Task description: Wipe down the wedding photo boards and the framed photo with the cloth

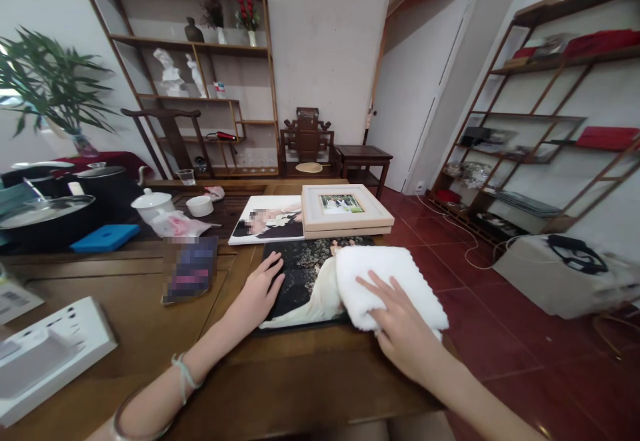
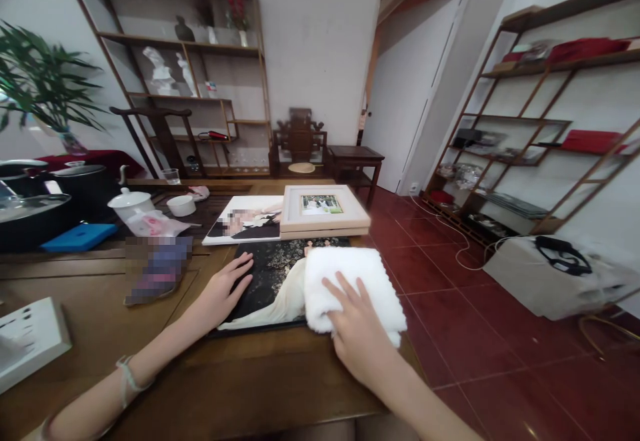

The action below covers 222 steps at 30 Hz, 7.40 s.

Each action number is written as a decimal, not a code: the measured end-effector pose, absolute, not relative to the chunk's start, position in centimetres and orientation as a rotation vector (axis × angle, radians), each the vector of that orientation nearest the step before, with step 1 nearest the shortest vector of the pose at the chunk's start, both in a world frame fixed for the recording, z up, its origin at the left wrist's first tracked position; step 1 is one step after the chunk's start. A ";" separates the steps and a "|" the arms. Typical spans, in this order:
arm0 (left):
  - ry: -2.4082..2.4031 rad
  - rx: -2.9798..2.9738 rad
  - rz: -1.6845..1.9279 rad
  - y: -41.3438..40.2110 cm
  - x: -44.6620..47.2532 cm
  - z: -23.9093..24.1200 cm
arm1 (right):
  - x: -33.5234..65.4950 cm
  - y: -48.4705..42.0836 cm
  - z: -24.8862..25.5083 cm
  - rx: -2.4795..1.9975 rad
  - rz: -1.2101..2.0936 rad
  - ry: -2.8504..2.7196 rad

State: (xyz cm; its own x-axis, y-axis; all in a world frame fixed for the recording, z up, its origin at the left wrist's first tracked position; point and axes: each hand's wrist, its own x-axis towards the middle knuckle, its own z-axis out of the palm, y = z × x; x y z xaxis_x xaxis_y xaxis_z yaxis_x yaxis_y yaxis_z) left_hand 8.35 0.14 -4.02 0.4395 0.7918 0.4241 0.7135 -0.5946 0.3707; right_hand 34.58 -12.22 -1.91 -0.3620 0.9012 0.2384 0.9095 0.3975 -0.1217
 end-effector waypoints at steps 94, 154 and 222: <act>1.341 2.560 0.700 -0.9 8.1 -2.8 | 37.9 -5.1 -0.8 -1.526 0.006 -2.428; 1.447 2.137 1.055 -1.8 9.1 -2.7 | 26.8 -11.1 -0.4 -1.299 0.074 -2.628; 1.349 2.554 0.815 -3.6 9.0 -2.7 | 38.0 -6.7 -0.6 -1.458 -0.025 -2.427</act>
